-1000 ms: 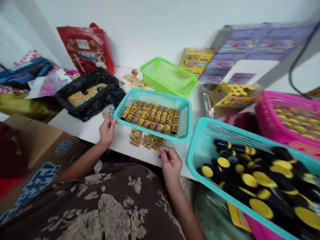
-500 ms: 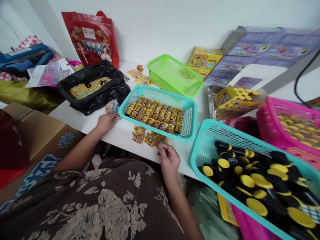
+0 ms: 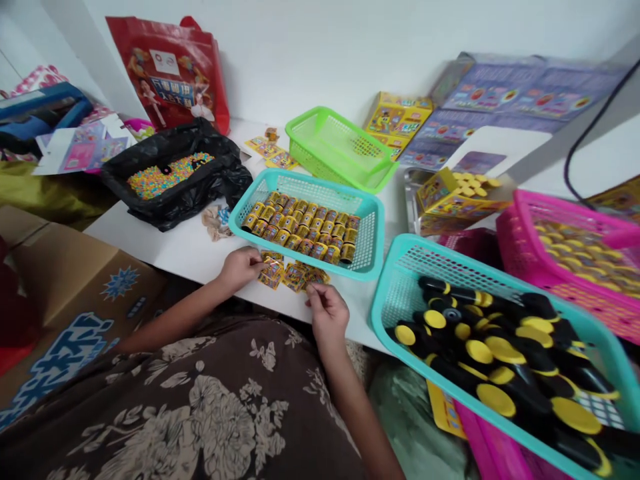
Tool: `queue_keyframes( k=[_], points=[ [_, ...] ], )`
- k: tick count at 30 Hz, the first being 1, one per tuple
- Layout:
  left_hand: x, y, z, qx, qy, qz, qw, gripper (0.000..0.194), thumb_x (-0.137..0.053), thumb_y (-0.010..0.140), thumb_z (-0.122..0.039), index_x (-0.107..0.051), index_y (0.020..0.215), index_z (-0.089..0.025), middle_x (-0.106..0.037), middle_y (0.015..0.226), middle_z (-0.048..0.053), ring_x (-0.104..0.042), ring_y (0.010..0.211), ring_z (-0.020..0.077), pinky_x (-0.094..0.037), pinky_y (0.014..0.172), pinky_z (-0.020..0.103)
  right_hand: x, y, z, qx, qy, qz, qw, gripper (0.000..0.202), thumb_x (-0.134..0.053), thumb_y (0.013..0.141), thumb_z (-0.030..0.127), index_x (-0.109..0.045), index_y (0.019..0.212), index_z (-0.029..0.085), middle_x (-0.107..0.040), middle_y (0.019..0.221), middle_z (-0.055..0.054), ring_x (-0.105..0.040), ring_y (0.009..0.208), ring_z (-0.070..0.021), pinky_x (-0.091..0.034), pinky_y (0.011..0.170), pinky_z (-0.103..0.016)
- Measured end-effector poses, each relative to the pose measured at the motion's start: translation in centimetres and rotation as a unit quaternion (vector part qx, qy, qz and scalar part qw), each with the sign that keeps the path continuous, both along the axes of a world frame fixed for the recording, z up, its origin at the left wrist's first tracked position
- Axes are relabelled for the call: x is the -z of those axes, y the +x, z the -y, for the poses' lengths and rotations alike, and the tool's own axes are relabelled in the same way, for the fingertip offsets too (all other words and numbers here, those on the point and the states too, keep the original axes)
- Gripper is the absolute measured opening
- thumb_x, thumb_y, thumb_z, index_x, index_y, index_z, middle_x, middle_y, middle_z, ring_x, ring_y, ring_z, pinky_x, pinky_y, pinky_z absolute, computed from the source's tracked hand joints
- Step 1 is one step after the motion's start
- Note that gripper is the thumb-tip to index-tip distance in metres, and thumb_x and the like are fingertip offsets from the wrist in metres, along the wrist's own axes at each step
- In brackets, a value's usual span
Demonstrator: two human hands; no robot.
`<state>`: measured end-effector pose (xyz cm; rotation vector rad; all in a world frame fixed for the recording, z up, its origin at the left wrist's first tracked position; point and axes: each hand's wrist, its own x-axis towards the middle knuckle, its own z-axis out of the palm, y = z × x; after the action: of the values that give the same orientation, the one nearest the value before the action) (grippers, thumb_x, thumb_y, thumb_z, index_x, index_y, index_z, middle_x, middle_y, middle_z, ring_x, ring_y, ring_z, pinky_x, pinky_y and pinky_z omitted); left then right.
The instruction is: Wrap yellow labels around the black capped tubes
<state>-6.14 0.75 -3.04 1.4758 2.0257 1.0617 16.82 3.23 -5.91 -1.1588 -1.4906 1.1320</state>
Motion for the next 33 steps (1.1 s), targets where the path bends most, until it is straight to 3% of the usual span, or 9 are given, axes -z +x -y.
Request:
queue_keyframes(
  k=[6,10,14,17,21,23,26,29,33],
  points=[
    [1.1,0.0,0.4,-0.022,0.04,0.19,0.981,0.029,-0.078,0.066,-0.037,-0.055,0.059,-0.018,-0.052,0.055,-0.004,-0.046,0.052,0.0102,-0.035,0.055,0.023,0.5,-0.1,-0.1,-0.012,0.056,0.04,0.998,0.024,-0.064,0.085,0.044,-0.071,0.084,0.021,-0.063,0.07,0.0,-0.057,0.063,-0.0168,-0.047,0.063,-0.031],
    [1.2,0.3,0.4,-0.003,0.026,0.205,0.978,0.023,-0.073,0.07,-0.034,-0.058,0.061,-0.018,-0.052,0.053,-0.004,-0.044,0.048,0.0094,-0.035,0.052,0.023,-0.4,-0.5,0.0,-0.022,0.132,0.091,0.987,0.02,-0.059,0.09,0.039,-0.069,0.085,0.022,-0.064,0.075,-0.002,-0.059,0.069,-0.0188,-0.048,0.066,-0.033],
    [0.9,0.5,0.4,0.024,0.002,0.171,0.985,0.015,-0.067,0.075,-0.032,-0.064,0.068,-0.018,-0.057,0.056,-0.002,-0.046,0.049,0.0105,-0.036,0.052,0.024,-1.6,-2.0,0.1,-0.132,0.275,0.186,0.934,0.017,-0.054,0.093,0.029,-0.069,0.1,0.023,-0.068,0.089,-0.008,-0.061,0.086,-0.0237,-0.05,0.08,-0.04],
    [0.6,0.4,0.7,0.037,-0.006,0.146,0.989,0.016,-0.064,0.078,-0.032,-0.065,0.07,-0.018,-0.055,0.054,-0.003,-0.046,0.048,0.0107,-0.037,0.052,0.024,-2.1,-3.4,0.2,-0.231,0.327,0.239,0.885,0.026,-0.052,0.094,0.024,-0.064,0.117,0.021,-0.069,0.105,-0.012,-0.059,0.101,-0.0272,-0.047,0.091,-0.045],
    [0.4,-0.4,1.0,-0.011,0.034,0.13,0.991,0.02,-0.066,0.078,-0.035,-0.064,0.069,-0.018,-0.057,0.057,-0.002,-0.046,0.049,0.0097,-0.037,0.05,0.022,-1.7,-4.2,0.0,-0.243,0.335,0.283,0.865,0.028,-0.051,0.095,0.024,-0.061,0.121,0.018,-0.069,0.113,-0.013,-0.058,0.107,-0.029,-0.046,0.096,-0.049],
    [0.2,-0.7,1.2,-0.035,0.059,0.143,0.987,0.023,-0.069,0.075,-0.039,-0.064,0.069,-0.017,-0.057,0.059,-0.002,-0.047,0.049,0.0094,-0.037,0.048,0.021,-1.4,-4.1,0.0,-0.235,0.331,0.27,0.873,0.025,-0.051,0.095,0.024,-0.062,0.118,0.019,-0.07,0.111,-0.012,-0.059,0.105,-0.0277,-0.047,0.096,-0.048],
    [-0.8,-0.2,1.9,-0.033,0.066,0.209,0.975,0.029,-0.073,0.07,-0.042,-0.062,0.068,-0.016,-0.056,0.058,-0.002,-0.046,0.045,0.0086,-0.036,0.044,0.021,-1.3,-3.9,0.1,-0.166,0.285,0.204,0.921,0.025,-0.057,0.093,0.031,-0.062,0.115,0.02,-0.069,0.108,-0.013,-0.062,0.103,-0.0269,-0.051,0.092,-0.045],
    [-2.5,1.4,2.9,0.033,0.033,0.276,0.96,0.031,-0.074,0.07,-0.043,-0.062,0.069,-0.015,-0.056,0.056,-0.002,-0.047,0.044,0.0079,-0.036,0.044,0.02,-1.9,-3.9,0.5,-0.113,0.166,0.093,0.975,0.035,-0.065,0.087,0.038,-0.06,0.116,0.021,-0.069,0.099,-0.01,-0.066,0.087,-0.0236,-0.056,0.077,-0.038],
    [-4.2,3.3,3.5,0.13,-0.015,0.293,0.947,0.027,-0.071,0.075,-0.042,-0.066,0.079,-0.015,-0.058,0.062,-0.002,-0.048,0.048,0.008,-0.035,0.044,0.019,-3.3,-3.2,1.0,-0.118,0.06,0.017,0.991,0.012,-0.063,0.086,0.033,-0.064,0.084,0.022,-0.064,0.072,0.0,-0.061,0.064,-0.0162,-0.051,0.062,-0.029]
  ],
)
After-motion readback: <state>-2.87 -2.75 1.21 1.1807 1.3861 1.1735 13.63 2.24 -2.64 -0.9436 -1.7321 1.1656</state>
